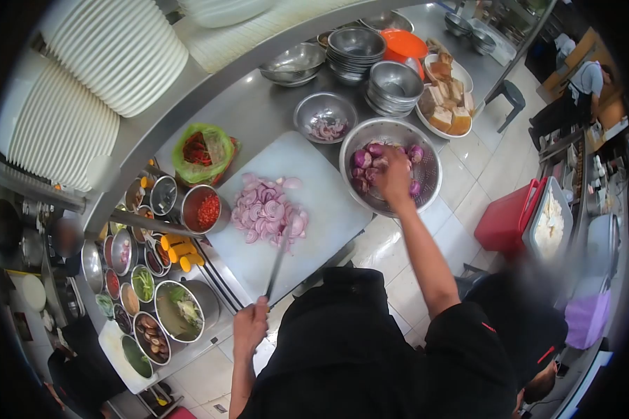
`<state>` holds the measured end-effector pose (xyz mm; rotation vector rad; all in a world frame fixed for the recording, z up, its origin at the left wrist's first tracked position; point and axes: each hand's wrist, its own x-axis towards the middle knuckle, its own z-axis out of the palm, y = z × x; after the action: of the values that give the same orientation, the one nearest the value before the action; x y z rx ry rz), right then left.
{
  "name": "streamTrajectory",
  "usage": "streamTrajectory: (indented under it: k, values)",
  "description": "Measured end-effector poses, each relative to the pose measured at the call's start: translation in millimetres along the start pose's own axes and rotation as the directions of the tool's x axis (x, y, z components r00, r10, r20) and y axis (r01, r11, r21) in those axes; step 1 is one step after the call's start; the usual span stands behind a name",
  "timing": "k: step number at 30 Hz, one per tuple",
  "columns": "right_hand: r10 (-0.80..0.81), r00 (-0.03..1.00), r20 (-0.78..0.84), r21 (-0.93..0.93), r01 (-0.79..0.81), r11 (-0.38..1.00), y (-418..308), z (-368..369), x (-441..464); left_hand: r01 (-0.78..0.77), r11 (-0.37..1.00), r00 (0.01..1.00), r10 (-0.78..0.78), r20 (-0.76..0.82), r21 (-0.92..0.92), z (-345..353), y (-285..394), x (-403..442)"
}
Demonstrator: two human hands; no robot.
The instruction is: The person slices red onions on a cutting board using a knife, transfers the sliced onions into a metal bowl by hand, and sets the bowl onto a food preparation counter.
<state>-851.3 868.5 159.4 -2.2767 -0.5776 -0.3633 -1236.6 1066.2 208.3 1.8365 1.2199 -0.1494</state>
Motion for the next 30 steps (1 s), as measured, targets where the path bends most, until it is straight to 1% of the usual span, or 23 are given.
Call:
streamTrajectory:
  k: [2,3,5,6,8,9,11,13,15,17,19,20,21,22,23,24,25,26,27,29,30]
  values:
    - [0.063,0.997,0.041,-0.245,-0.051,0.968,41,-7,17,0.038,0.998,0.981,-0.049,0.187,0.059,22,10,13]
    - [0.053,0.997,0.049,-0.239,-0.04,0.97,60,-7,26,0.047,0.998,0.982,-0.055,0.178,0.051,33,7,24]
    - [0.088,0.961,0.264,-0.41,0.029,0.912,86,2,42,-0.075,0.989,0.957,0.036,0.288,0.126,52,-6,46]
    - [0.077,0.957,0.281,-0.394,0.042,0.918,84,3,49,-0.055,0.991,0.962,0.019,0.273,0.126,55,-6,50]
    - [0.122,0.89,0.44,-0.534,0.15,0.832,77,-1,61,-0.031,0.997,0.953,0.01,0.303,0.064,57,0,58]
    - [0.106,0.887,0.45,-0.52,0.164,0.839,72,-3,66,-0.019,0.998,0.958,0.001,0.287,0.06,54,8,57]
    - [0.261,0.813,0.521,-0.553,0.089,0.828,65,-6,76,0.03,0.998,0.973,-0.041,0.227,0.053,43,24,52]
    - [0.221,0.818,0.531,-0.536,0.122,0.836,76,-5,83,0.023,0.998,0.983,-0.034,0.182,0.064,40,20,59]
    - [0.232,0.78,0.581,-0.518,0.135,0.845,77,-8,89,0.016,0.998,0.99,-0.026,0.141,0.069,40,9,65]
    - [0.165,0.797,0.581,-0.486,0.177,0.856,80,-13,85,0.044,0.995,0.994,-0.053,0.091,0.094,40,-1,71]
    - [-0.042,0.912,0.407,-0.3,0.177,0.937,97,-10,82,0.058,0.996,0.993,-0.064,0.095,0.065,35,5,64]
    - [-0.062,0.907,0.418,-0.292,0.198,0.936,111,-4,85,0.067,0.996,0.991,-0.073,0.112,0.05,33,7,59]
    - [-0.041,0.931,0.362,-0.005,0.046,0.999,129,4,88,0.078,0.996,0.991,-0.081,0.102,0.035,32,6,55]
    - [0.003,0.948,0.32,0.29,-0.101,0.952,136,9,91,0.09,0.996,0.987,-0.09,0.13,0.013,31,6,53]
    - [-0.01,0.944,0.328,0.292,-0.091,0.952,128,7,91,0.101,0.995,0.982,-0.098,0.161,-0.006,31,6,51]
    - [0.162,0.92,0.358,0.532,-0.344,0.774,114,-1,89,0.11,0.994,0.982,-0.106,0.157,-0.016,32,5,49]
    - [0.313,0.845,0.433,0.7,-0.534,0.474,93,-10,83,0.108,0.994,0.98,-0.105,0.171,-0.008,33,4,47]
    - [0.292,0.825,0.483,0.77,-0.559,0.308,64,-18,73,0.103,0.995,0.978,-0.101,0.184,0.003,33,3,46]
    - [0.291,0.823,0.487,0.767,-0.563,0.308,38,-19,61,0.107,0.994,0.977,-0.106,0.184,0.001,35,2,45]
    - [0.14,0.837,0.529,0.796,-0.546,0.262,-5,-17,34,0.093,0.996,0.983,-0.093,0.161,0.005,41,-1,47]
    - [0.106,0.797,0.594,0.711,-0.582,0.394,-22,-15,19,0.089,0.996,0.982,-0.089,0.169,0.01,42,-2,47]
